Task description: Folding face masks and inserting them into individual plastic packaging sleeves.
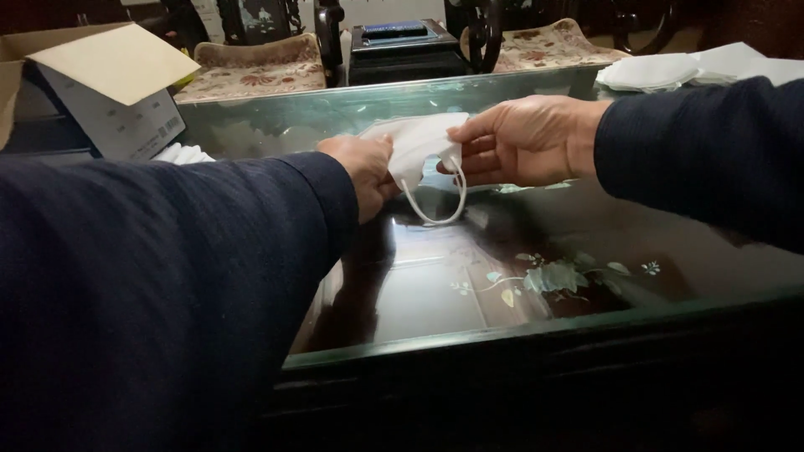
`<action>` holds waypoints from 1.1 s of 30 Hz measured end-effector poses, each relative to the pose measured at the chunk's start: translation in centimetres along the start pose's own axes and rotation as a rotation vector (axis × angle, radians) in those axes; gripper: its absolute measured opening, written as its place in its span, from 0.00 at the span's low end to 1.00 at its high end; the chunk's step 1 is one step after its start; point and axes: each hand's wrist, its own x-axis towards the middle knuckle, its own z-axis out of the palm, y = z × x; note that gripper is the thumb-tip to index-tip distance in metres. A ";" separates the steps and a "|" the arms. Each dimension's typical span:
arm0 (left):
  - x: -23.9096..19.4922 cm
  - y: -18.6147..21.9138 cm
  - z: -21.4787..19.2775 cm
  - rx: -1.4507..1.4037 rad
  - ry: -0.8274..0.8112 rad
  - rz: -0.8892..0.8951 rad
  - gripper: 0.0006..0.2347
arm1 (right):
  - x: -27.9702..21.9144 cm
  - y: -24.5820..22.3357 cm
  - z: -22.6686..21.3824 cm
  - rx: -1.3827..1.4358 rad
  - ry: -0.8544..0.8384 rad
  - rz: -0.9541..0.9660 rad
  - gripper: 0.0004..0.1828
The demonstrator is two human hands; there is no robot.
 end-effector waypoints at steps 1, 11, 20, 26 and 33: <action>-3.1 2.1 -4.4 -0.221 -0.047 -0.161 0.34 | -0.4 -0.1 0.5 -0.033 0.033 -0.001 0.12; -3.0 7.2 -5.4 -2.130 -0.112 -0.594 0.16 | 4.3 1.3 -0.8 -0.070 0.057 0.013 0.15; -5.7 7.8 -7.8 -2.143 -0.043 -0.764 0.13 | 4.5 2.2 -0.7 -0.051 0.127 -0.098 0.10; -5.3 7.3 -6.4 -2.248 -0.002 -0.687 0.17 | 4.9 1.7 -2.4 0.106 0.081 -0.043 0.07; -5.5 6.8 -6.8 -2.309 -0.022 -0.696 0.21 | 4.5 1.6 -0.9 -0.040 0.054 0.003 0.20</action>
